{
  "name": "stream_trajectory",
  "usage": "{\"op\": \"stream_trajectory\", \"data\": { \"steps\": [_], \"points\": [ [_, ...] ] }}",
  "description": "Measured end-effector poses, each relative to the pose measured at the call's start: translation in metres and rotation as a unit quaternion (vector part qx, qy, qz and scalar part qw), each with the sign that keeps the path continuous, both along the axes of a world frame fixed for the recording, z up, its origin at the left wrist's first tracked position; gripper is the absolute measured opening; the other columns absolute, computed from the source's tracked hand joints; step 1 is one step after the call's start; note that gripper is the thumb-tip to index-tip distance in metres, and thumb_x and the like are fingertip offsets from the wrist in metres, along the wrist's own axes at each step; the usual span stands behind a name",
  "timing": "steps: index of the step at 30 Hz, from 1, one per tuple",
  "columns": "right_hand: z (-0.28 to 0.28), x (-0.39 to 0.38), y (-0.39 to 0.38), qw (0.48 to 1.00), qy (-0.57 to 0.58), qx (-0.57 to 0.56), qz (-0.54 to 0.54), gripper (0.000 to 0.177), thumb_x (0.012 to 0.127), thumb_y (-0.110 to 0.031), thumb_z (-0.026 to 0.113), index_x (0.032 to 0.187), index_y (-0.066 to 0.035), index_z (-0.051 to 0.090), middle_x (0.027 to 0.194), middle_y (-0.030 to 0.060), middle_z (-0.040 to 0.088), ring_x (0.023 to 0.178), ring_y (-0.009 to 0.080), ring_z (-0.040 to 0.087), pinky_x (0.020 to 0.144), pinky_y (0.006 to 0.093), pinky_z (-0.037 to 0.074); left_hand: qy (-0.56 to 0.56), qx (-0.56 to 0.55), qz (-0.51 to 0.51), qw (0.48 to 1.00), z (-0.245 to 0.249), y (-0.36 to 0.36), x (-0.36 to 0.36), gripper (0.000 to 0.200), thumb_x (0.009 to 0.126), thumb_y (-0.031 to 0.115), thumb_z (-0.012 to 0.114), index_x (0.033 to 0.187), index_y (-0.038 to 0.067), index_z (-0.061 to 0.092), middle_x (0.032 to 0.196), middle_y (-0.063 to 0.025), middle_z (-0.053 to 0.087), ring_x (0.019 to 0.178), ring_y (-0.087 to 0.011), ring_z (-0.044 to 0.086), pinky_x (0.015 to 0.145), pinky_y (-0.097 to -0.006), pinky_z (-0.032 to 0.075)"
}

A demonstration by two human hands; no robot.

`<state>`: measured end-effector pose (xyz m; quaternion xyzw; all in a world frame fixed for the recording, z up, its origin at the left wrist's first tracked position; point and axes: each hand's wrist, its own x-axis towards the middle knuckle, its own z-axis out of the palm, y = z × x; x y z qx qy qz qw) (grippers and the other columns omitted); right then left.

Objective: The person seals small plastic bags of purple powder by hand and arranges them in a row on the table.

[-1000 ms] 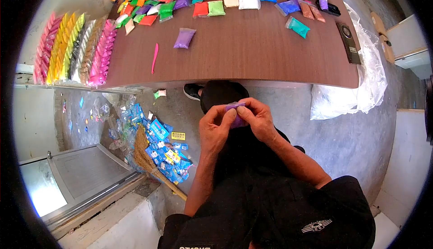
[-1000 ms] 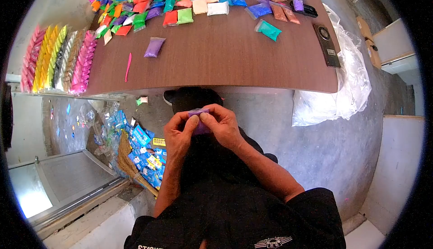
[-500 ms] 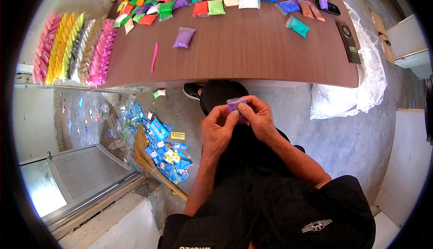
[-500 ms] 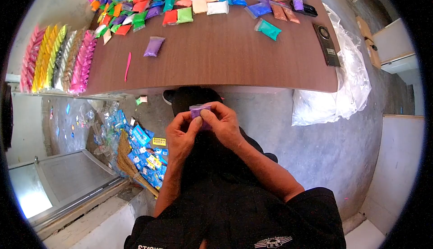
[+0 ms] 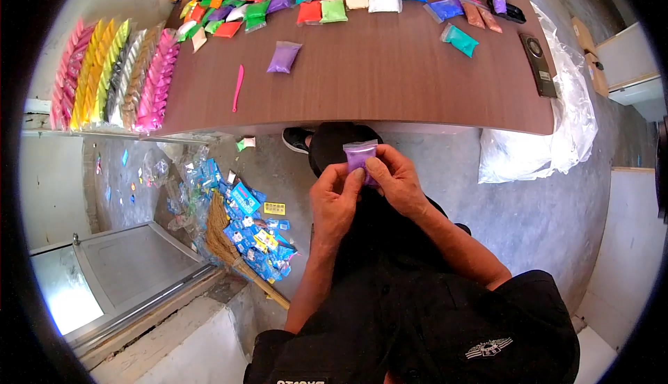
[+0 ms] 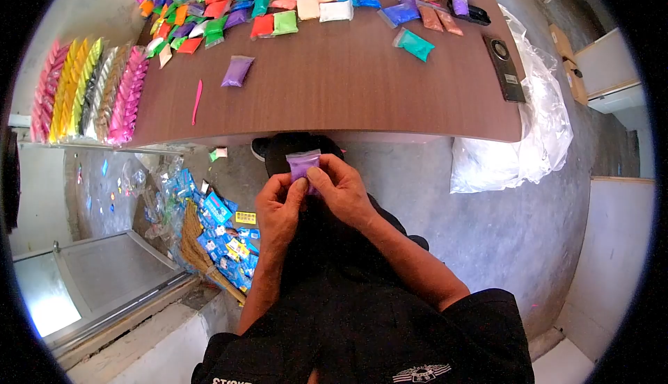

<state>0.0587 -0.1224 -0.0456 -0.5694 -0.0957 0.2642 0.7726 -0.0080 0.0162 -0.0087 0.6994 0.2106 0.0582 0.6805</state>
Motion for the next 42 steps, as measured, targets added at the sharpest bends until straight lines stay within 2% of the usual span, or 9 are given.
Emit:
{"op": "stream_trajectory", "data": {
  "steps": [3, 6, 11, 17, 20, 25, 29, 31, 42],
  "points": [
    [0.001, -0.001, 0.000, 0.999, -0.022, -0.026, 0.006, 0.029, 0.104, -0.025, 0.060, 0.121, -0.001, 0.061, 0.104, 0.0030, 0.066, 0.091, 0.0096, 0.060, 0.079, 0.0265, 0.052, 0.004, -0.015, -0.005, 1.000, 0.004, -0.002, -0.001, 0.017, 0.097, 0.014, 0.070, 0.106, 0.000, 0.068, 0.087, 0.0009, 0.066, 0.074, -0.0055, 0.058, 0.065, -0.0212, 0.047],
    [-0.005, -0.004, 0.002, 1.000, 0.016, -0.009, -0.024, 0.029, 0.105, -0.025, 0.060, 0.120, -0.001, 0.061, 0.102, 0.0042, 0.066, 0.089, 0.0092, 0.061, 0.077, 0.0257, 0.052, 0.015, -0.020, -0.006, 1.000, -0.002, -0.004, -0.002, 0.018, 0.097, 0.014, 0.070, 0.108, -0.001, 0.068, 0.088, -0.0002, 0.067, 0.075, -0.0059, 0.060, 0.066, -0.0216, 0.048],
    [-0.006, -0.004, 0.002, 0.999, 0.004, -0.028, -0.041, 0.028, 0.104, -0.025, 0.060, 0.118, 0.000, 0.061, 0.096, 0.0035, 0.066, 0.079, 0.0064, 0.060, 0.065, 0.0227, 0.051, 0.019, -0.048, -0.005, 0.999, -0.006, -0.005, -0.001, 0.020, 0.097, 0.012, 0.070, 0.112, -0.001, 0.066, 0.090, -0.0017, 0.069, 0.076, -0.0065, 0.061, 0.067, -0.0226, 0.050],
    [-0.005, -0.002, 0.002, 1.000, -0.005, -0.009, -0.025, 0.026, 0.103, -0.023, 0.060, 0.117, -0.001, 0.062, 0.091, 0.0011, 0.064, 0.071, 0.0046, 0.056, 0.056, 0.0213, 0.046, 0.039, -0.012, 0.000, 0.999, -0.002, -0.002, 0.000, 0.021, 0.097, 0.012, 0.070, 0.113, 0.000, 0.066, 0.091, -0.0030, 0.069, 0.078, -0.0075, 0.062, 0.067, -0.0232, 0.050],
    [0.000, -0.002, 0.000, 0.999, 0.008, -0.034, -0.018, 0.025, 0.103, -0.022, 0.061, 0.117, -0.002, 0.063, 0.092, 0.0005, 0.064, 0.071, 0.0044, 0.055, 0.057, 0.0212, 0.046, 0.029, -0.009, -0.027, 0.999, -0.002, 0.004, 0.000, 0.023, 0.097, 0.015, 0.070, 0.114, 0.000, 0.066, 0.093, -0.0034, 0.070, 0.080, -0.0085, 0.064, 0.069, -0.0239, 0.051],
    [0.000, -0.003, 0.001, 0.999, -0.040, -0.017, -0.011, 0.025, 0.102, -0.021, 0.061, 0.118, -0.002, 0.063, 0.093, -0.0003, 0.064, 0.072, 0.0045, 0.055, 0.059, 0.0206, 0.045, 0.014, -0.046, 0.009, 0.999, 0.000, 0.007, 0.004, 0.024, 0.098, 0.020, 0.069, 0.112, 0.000, 0.069, 0.095, -0.0019, 0.071, 0.084, -0.0088, 0.064, 0.072, -0.0243, 0.052],
    [0.001, -0.002, 0.000, 0.999, -0.010, -0.038, 0.000, 0.023, 0.101, -0.020, 0.061, 0.116, -0.002, 0.064, 0.093, 0.0003, 0.065, 0.077, 0.0058, 0.057, 0.065, 0.0215, 0.048, -0.006, -0.024, 0.001, 1.000, -0.005, 0.008, 0.004, 0.022, 0.098, 0.019, 0.069, 0.109, 0.000, 0.070, 0.096, -0.0017, 0.071, 0.084, -0.0079, 0.063, 0.073, -0.0240, 0.051],
    [0.000, -0.002, -0.002, 0.999, -0.004, -0.034, -0.002, 0.023, 0.101, -0.020, 0.061, 0.115, -0.002, 0.065, 0.093, 0.0006, 0.065, 0.078, 0.0063, 0.057, 0.067, 0.0225, 0.049, -0.012, 0.028, -0.014, 0.999, -0.002, 0.006, 0.003, 0.021, 0.098, 0.018, 0.070, 0.108, 0.000, 0.070, 0.095, -0.0015, 0.071, 0.084, -0.0075, 0.063, 0.074, -0.0239, 0.051],
    [-0.003, -0.004, 0.001, 0.997, -0.068, -0.015, -0.012, 0.020, 0.101, -0.018, 0.061, 0.112, -0.002, 0.066, 0.096, 0.0019, 0.066, 0.086, 0.0092, 0.061, 0.078, 0.0263, 0.052, -0.005, -0.012, 0.003, 1.000, -0.004, 0.006, 0.004, 0.015, 0.097, 0.015, 0.070, 0.103, 0.001, 0.070, 0.089, 0.0012, 0.068, 0.080, -0.0065, 0.060, 0.072, -0.0232, 0.050]
  ]
}}
